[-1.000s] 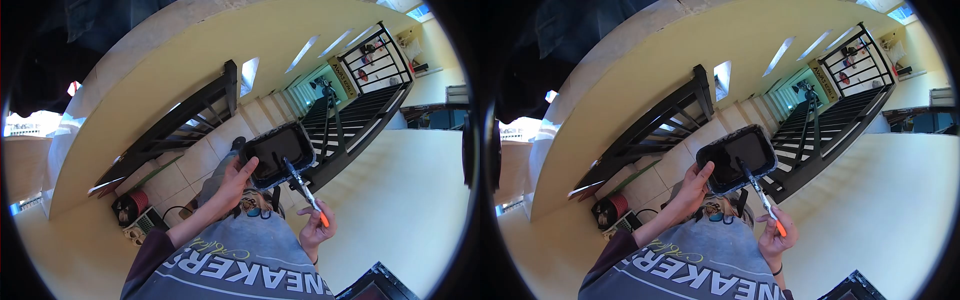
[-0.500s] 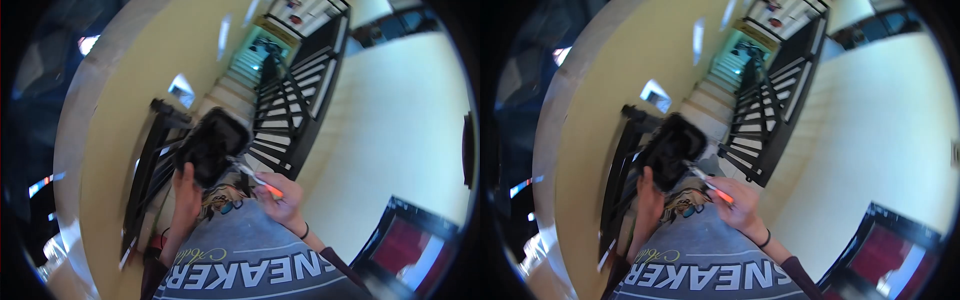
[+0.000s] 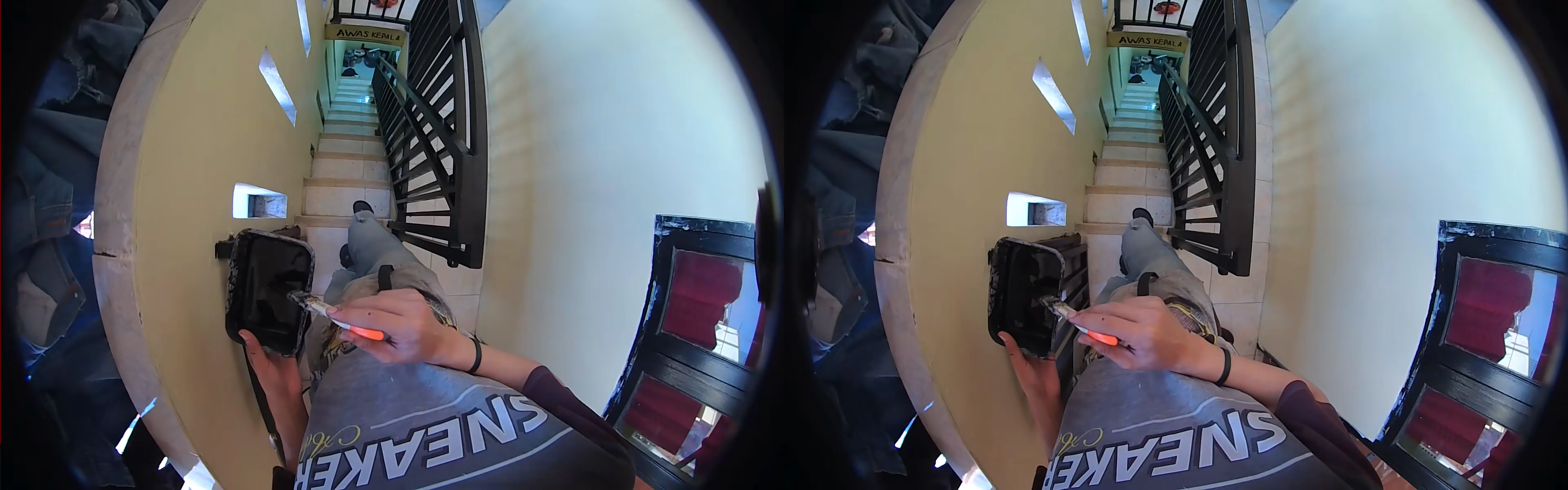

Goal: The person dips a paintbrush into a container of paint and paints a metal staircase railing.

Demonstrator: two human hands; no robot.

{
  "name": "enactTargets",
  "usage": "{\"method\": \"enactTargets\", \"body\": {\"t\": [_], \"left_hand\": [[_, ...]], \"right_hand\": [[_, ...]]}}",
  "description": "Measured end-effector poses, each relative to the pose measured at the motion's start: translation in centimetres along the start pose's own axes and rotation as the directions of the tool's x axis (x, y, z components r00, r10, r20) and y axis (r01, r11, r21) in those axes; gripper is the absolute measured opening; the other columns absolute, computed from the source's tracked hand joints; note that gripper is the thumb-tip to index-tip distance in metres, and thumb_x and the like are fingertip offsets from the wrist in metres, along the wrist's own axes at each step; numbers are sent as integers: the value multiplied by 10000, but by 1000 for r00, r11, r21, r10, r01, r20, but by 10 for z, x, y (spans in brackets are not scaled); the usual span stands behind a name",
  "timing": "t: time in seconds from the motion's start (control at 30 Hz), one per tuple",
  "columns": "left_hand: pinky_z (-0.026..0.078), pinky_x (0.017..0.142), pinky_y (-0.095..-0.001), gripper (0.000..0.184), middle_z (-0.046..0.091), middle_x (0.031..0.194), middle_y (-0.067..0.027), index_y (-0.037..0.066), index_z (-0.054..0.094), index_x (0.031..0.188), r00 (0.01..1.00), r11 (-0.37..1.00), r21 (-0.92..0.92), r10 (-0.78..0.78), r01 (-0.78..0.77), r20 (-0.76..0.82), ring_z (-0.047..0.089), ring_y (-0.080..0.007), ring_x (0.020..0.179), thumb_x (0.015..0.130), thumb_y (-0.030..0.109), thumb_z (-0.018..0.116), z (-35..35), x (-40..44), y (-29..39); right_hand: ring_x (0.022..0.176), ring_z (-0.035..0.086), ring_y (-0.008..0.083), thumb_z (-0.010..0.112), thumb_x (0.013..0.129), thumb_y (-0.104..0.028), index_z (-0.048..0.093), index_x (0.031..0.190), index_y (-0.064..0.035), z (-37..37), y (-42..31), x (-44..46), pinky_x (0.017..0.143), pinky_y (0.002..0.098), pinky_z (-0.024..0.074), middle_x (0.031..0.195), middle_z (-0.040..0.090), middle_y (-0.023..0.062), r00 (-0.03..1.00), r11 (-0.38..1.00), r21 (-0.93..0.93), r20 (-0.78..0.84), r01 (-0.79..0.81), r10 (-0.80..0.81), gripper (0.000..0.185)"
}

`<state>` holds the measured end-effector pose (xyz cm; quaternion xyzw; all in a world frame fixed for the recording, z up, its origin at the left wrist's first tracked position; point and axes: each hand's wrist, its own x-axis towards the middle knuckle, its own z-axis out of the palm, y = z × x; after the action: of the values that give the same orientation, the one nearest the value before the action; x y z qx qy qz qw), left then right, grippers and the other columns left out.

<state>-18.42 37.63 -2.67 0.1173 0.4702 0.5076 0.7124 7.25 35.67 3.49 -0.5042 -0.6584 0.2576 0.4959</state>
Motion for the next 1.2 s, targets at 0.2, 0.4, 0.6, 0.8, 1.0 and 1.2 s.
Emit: {"method": "enactTargets", "body": {"t": [0.2,0.4,0.6,0.8,1.0,1.2], "left_hand": [[398,1177,-475,753,473,1566,-114,68,357,1575,994,997,-62,-52,46,-97,496,-293,1401,1024,538,564,24,13,5],[476,1098,-460,715,561,1482,-75,102,454,1508,983,997,-82,-21,6,-184,556,-265,1334,982,553,631,42,23,10],[466,1109,-453,704,568,1479,-82,88,454,1510,968,998,-64,8,-25,-251,570,-261,1322,996,542,614,34,13,15],[447,1136,-448,707,537,1511,-98,64,418,1534,986,995,-55,80,-88,-147,553,-264,1345,1025,530,572,13,2,19],[532,1063,-439,635,593,1447,-92,93,468,1490,986,994,-47,87,-95,-143,616,-259,1271,1027,514,574,33,-3,15],[563,1037,-433,580,614,1426,-76,128,501,1462,996,997,-65,45,-50,-73,640,-238,1243,1028,505,576,59,8,13]], "right_hand": [[685,694,231,821,820,-146,744,1196,-103,-7,12,23,602,326,551,1000,749,62,1000,999,33,25,9,-10,386],[720,703,220,825,813,-119,733,1224,-81,-11,23,41,606,319,547,1030,739,83,997,997,71,76,3,-8,422],[650,664,192,782,855,-160,718,1249,-112,-1,23,34,556,313,500,1029,727,44,996,997,32,65,67,-69,402],[666,665,187,835,819,-165,725,1250,-99,4,11,27,575,305,509,1029,732,49,983,985,-2,64,170,-169,449],[669,662,187,855,808,-172,737,1230,-86,0,6,24,575,307,505,1048,744,62,985,984,-43,33,171,-170,447],[655,662,196,826,819,-140,733,1220,-80,-15,7,30,573,314,511,1027,752,73,990,986,-88,0,141,-142,416]]}}
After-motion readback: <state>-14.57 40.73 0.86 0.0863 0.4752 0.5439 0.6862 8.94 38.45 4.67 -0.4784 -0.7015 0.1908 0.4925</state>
